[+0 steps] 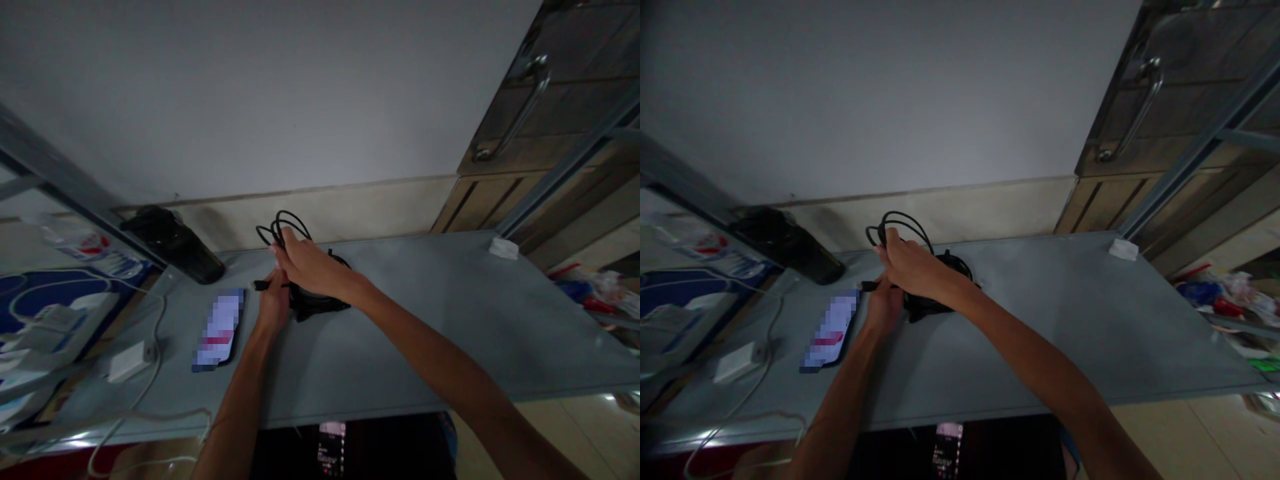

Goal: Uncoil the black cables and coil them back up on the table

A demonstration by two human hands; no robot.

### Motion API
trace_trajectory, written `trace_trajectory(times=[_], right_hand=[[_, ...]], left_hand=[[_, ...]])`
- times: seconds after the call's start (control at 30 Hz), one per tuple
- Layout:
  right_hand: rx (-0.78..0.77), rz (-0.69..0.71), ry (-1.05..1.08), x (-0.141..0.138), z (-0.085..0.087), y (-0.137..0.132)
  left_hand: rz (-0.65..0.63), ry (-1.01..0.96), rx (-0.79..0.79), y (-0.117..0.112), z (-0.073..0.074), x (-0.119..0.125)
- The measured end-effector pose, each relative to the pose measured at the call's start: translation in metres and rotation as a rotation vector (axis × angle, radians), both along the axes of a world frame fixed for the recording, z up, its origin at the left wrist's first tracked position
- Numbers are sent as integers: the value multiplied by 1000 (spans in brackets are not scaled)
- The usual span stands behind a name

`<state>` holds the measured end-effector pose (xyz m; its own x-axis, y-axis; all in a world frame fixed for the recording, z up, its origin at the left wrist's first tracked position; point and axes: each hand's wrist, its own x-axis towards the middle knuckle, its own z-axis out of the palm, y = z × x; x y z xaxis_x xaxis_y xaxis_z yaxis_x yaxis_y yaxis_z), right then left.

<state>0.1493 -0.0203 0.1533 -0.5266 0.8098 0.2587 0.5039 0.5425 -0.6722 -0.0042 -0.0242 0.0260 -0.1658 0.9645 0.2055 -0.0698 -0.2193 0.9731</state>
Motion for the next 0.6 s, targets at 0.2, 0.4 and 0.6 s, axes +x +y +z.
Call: trace_trajectory(times=[0.2,0.4,0.6], right_hand=[[239,25,-346,-5,-14,-5],[275,81,-359,-7,-16,-7],[195,183,-341,16,-7,4]], left_hand=[[-156,-90,-15,-8,30,-12],[-177,-170,-23,-8,28,-22],[-239,-788,-78,-6,26,-31]])
